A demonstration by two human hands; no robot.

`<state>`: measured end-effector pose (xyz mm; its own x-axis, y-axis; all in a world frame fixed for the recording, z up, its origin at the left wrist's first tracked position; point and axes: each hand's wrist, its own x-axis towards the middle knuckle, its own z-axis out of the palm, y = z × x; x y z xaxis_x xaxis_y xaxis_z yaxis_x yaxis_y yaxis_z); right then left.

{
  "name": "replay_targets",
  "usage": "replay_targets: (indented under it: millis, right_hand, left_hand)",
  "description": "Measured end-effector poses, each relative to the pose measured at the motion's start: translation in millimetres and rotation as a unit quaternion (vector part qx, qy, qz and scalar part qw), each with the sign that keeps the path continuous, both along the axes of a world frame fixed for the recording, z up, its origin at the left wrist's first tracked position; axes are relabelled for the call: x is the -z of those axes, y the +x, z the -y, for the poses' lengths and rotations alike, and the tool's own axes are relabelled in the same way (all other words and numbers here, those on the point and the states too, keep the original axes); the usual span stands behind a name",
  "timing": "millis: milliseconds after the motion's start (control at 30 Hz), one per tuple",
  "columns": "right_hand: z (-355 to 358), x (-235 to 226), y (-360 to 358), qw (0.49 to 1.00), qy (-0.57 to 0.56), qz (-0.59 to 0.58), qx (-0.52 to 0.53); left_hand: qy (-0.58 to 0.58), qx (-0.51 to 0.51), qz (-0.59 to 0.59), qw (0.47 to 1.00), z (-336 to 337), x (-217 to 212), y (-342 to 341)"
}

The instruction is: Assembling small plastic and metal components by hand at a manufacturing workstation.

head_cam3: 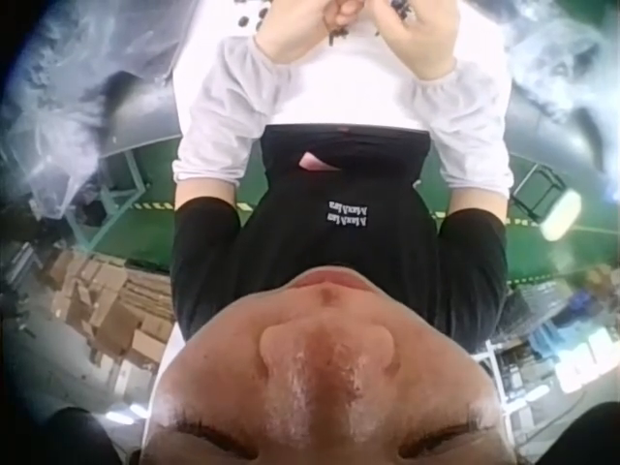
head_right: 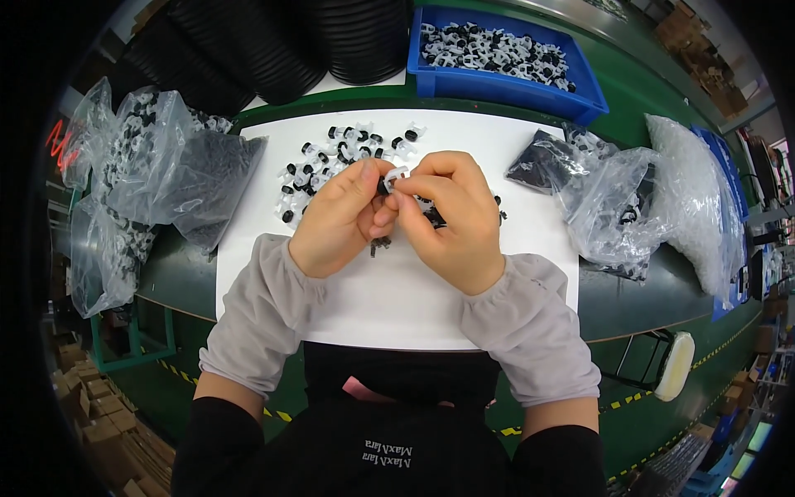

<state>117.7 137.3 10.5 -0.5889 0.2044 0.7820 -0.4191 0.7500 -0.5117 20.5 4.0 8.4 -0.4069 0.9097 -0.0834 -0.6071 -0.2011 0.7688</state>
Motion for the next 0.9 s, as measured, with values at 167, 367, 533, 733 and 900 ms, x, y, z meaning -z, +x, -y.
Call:
replay_targets:
  millis: [167, 367, 533, 733, 900]
  right_hand:
    - [-1.1, 1.8, 2.1, 1.0, -0.006, 0.011, -0.01]
    - [-8.4, -9.0, 6.9, 0.993, 0.105, 0.028, -0.04]
    - [-8.0, -8.3, 5.7, 0.99, 0.128, 0.039, -0.032]
    - [-14.3, -2.0, 4.2, 0.991, 0.125, 0.043, -0.035]
    - [-9.4, -2.4, -1.8, 0.989, -0.112, 0.085, -0.05]
  left_hand:
    - [0.01, 0.001, 0.012, 1.0, 0.4, 0.2, -0.5]
    - [0.03, 0.011, 0.014, 0.999, 2.4, -1.0, -2.4]
    - [0.016, -0.023, 0.002, 1.0, 2.4, 2.5, -3.1]
    - [0.02, -0.005, -0.039, 0.999, 6.2, 0.9, -9.2]
    - [0.039, 0.013, -0.049, 0.998, 4.3, 4.1, -11.2]
